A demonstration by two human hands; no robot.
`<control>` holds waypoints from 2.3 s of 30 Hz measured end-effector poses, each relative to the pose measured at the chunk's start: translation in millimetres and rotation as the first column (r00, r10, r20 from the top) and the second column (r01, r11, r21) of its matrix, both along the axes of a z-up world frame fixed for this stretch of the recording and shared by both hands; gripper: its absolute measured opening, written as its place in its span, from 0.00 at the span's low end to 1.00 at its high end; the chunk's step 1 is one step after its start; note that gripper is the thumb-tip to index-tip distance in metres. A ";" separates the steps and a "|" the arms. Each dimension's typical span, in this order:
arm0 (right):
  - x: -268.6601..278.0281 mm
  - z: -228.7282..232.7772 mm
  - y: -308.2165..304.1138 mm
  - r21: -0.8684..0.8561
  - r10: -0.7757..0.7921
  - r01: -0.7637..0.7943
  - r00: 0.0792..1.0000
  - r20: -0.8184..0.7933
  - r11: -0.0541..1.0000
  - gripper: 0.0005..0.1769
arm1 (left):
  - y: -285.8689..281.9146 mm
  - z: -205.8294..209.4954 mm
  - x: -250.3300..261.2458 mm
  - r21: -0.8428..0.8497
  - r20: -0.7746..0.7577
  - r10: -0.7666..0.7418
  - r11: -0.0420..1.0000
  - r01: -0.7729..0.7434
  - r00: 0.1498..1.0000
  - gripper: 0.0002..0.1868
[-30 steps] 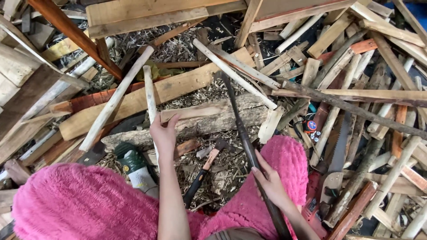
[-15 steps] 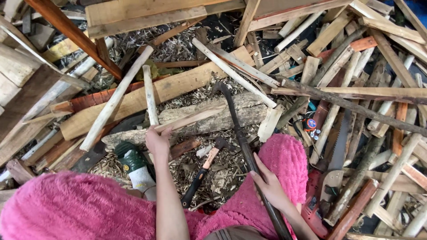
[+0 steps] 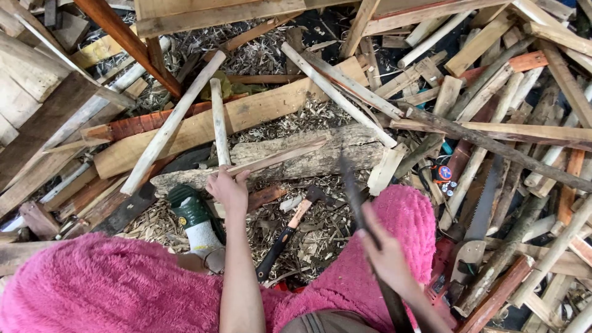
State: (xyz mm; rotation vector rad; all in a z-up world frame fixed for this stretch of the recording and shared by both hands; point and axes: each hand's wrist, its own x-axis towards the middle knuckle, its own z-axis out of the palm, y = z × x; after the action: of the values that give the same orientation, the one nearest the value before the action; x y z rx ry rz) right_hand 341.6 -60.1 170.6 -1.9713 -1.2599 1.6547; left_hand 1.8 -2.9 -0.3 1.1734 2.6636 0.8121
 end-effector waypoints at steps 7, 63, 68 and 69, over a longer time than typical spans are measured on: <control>29.3 -53.8 -2.2 0.128 0.170 -0.162 0.984 -0.056 0.978 0.41 | 8.4 24.2 10.1 -0.071 0.182 0.071 0.996 -0.059 0.981 0.27; 9.8 3.3 11.7 0.383 0.026 0.043 0.985 -0.173 0.923 0.43 | 16.0 82.8 12.3 0.455 0.603 -0.241 0.887 -0.080 0.761 0.11; 14.4 -73.4 4.6 0.072 0.003 0.005 0.994 -0.107 0.997 0.35 | 13.1 114.5 1.3 0.662 0.675 -0.367 0.685 -0.305 0.640 0.06; 18.6 -94.6 4.4 -0.103 -0.076 0.059 0.983 -0.167 0.993 0.29 | 12.1 122.5 0.4 0.564 0.804 -0.329 0.687 -0.458 0.496 0.16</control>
State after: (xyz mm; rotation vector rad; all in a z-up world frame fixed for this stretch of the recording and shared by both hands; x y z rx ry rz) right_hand 360.2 -55.7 76.0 -1.8580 -1.0580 1.8394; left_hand 2.2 9.2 122.2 0.3963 1.4663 1.9667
